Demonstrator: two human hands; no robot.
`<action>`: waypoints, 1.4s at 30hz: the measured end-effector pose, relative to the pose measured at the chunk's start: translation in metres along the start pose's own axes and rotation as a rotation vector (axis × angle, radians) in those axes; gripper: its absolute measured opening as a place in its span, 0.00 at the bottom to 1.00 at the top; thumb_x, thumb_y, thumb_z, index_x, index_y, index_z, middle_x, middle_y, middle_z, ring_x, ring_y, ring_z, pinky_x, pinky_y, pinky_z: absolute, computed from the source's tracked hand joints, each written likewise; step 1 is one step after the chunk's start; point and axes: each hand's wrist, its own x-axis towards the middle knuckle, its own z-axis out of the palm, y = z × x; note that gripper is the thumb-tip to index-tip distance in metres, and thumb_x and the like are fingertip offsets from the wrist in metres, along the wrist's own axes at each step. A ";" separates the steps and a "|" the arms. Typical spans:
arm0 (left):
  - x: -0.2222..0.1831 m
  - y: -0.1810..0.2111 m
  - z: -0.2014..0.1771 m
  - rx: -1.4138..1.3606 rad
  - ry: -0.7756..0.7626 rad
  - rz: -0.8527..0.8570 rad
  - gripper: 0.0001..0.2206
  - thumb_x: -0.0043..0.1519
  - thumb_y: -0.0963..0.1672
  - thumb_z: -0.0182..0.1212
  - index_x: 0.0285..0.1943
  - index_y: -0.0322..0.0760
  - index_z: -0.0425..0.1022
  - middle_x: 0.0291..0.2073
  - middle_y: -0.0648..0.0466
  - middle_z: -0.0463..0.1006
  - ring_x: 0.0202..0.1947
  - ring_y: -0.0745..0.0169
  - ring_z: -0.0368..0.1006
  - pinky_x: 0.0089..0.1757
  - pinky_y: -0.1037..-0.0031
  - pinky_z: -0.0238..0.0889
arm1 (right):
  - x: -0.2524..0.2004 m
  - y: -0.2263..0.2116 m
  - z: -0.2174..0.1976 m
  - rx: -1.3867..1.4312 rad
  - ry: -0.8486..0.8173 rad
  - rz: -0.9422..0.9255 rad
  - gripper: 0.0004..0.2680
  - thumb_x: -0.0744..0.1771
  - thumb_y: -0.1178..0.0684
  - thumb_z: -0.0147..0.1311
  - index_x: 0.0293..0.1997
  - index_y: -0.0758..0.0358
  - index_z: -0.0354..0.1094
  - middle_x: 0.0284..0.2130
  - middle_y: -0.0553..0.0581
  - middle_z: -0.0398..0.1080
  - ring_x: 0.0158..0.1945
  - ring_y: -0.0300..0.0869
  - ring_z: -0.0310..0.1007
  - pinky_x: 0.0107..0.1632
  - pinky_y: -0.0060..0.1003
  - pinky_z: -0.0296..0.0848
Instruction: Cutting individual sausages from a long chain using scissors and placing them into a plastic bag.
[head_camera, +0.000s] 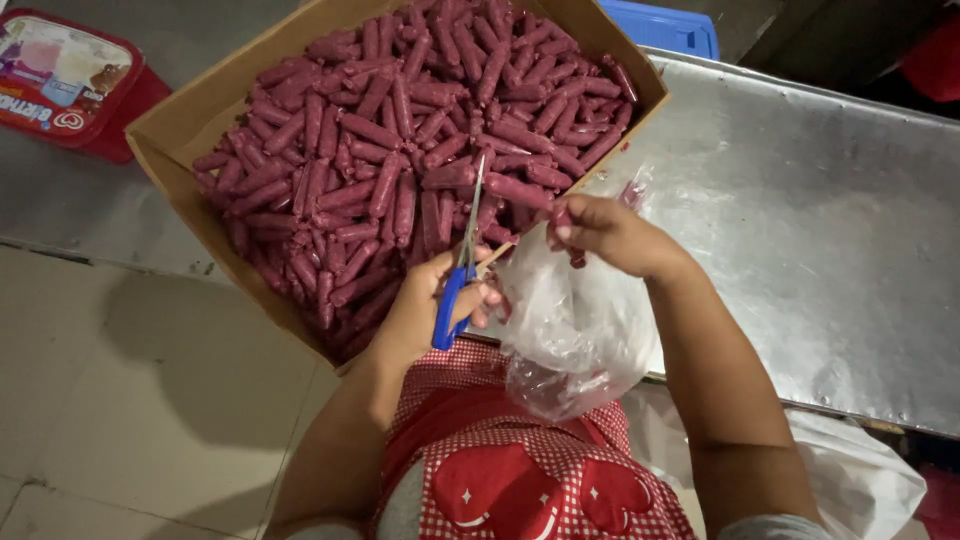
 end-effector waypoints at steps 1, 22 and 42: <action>-0.002 0.006 0.002 0.007 0.006 0.003 0.21 0.59 0.37 0.63 0.63 0.28 0.71 0.32 0.37 0.83 0.19 0.60 0.79 0.24 0.80 0.70 | -0.001 -0.002 -0.002 0.060 0.013 -0.011 0.02 0.69 0.63 0.52 0.43 0.68 0.69 0.25 0.53 0.71 0.25 0.38 0.71 0.31 0.32 0.75; 0.012 -0.017 0.024 0.006 -0.189 -0.099 0.24 0.57 0.37 0.65 0.65 0.31 0.70 0.36 0.41 0.82 0.26 0.60 0.81 0.30 0.78 0.73 | -0.001 -0.008 -0.046 0.229 0.264 -0.055 0.06 0.69 0.62 0.52 0.51 0.70 0.65 0.34 0.63 0.74 0.38 0.48 0.79 0.32 0.36 0.78; 0.017 -0.004 0.008 -0.012 -0.004 -0.003 0.22 0.58 0.38 0.62 0.64 0.31 0.70 0.34 0.38 0.82 0.23 0.60 0.80 0.27 0.77 0.74 | 0.012 0.034 -0.007 -0.263 0.003 0.015 0.05 0.68 0.59 0.57 0.46 0.64 0.70 0.32 0.56 0.74 0.36 0.42 0.70 0.44 0.40 0.72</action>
